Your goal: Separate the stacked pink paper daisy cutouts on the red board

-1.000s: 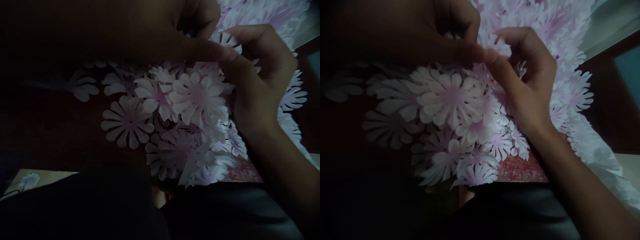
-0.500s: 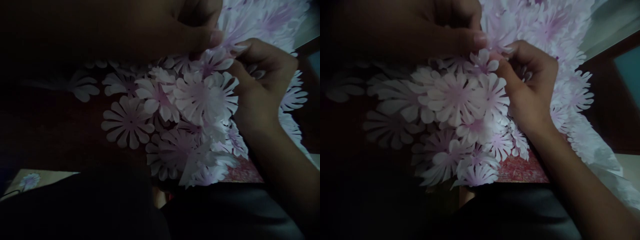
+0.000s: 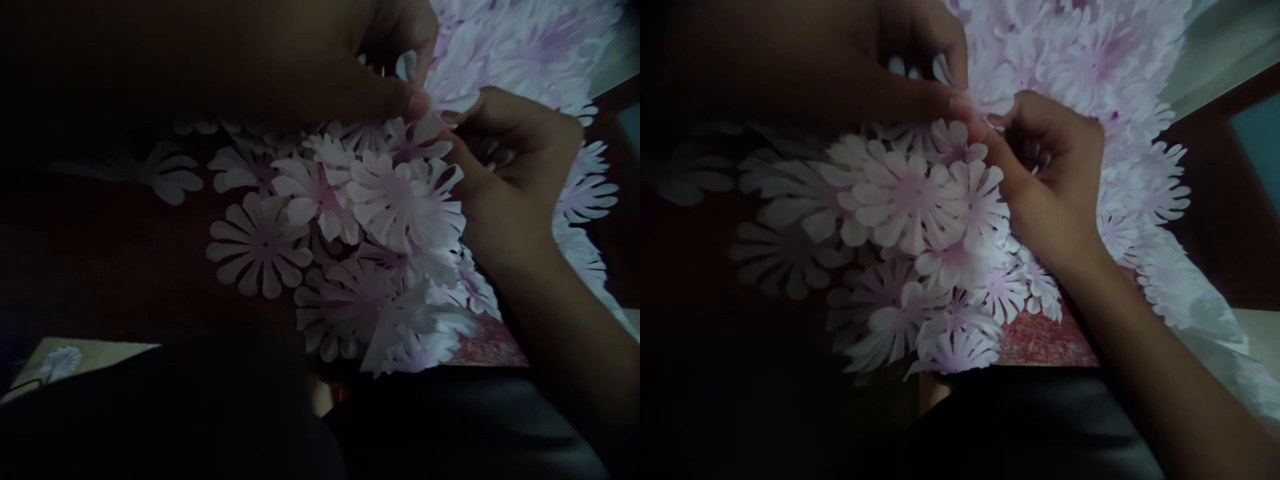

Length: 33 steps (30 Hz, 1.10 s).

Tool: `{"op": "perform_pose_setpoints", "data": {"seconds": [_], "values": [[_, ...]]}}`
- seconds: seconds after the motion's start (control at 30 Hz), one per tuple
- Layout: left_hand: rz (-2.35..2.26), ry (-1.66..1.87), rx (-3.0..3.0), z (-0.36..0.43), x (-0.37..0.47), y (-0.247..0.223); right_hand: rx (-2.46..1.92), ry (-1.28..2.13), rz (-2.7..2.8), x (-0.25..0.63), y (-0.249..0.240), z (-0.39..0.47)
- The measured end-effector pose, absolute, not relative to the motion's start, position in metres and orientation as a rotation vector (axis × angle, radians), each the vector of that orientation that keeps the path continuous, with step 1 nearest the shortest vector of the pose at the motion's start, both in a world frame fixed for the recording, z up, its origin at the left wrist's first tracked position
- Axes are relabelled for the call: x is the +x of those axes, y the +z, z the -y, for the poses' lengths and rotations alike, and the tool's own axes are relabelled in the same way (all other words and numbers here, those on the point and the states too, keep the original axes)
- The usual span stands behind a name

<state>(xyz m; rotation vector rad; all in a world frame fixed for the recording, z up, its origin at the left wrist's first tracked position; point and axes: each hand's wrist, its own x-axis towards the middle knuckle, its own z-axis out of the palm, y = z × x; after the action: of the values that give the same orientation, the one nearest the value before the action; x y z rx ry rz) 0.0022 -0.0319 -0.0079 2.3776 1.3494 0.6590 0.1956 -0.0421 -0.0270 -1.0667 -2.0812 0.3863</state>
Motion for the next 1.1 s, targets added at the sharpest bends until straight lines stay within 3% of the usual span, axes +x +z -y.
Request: {"op": "perform_pose_setpoints", "data": {"seconds": [1.1], "values": [[-1.306,0.676,2.326,0.0308,0.0004,-0.0098,-1.045,0.438,2.045,0.1928,-0.0265,0.0415]]}}
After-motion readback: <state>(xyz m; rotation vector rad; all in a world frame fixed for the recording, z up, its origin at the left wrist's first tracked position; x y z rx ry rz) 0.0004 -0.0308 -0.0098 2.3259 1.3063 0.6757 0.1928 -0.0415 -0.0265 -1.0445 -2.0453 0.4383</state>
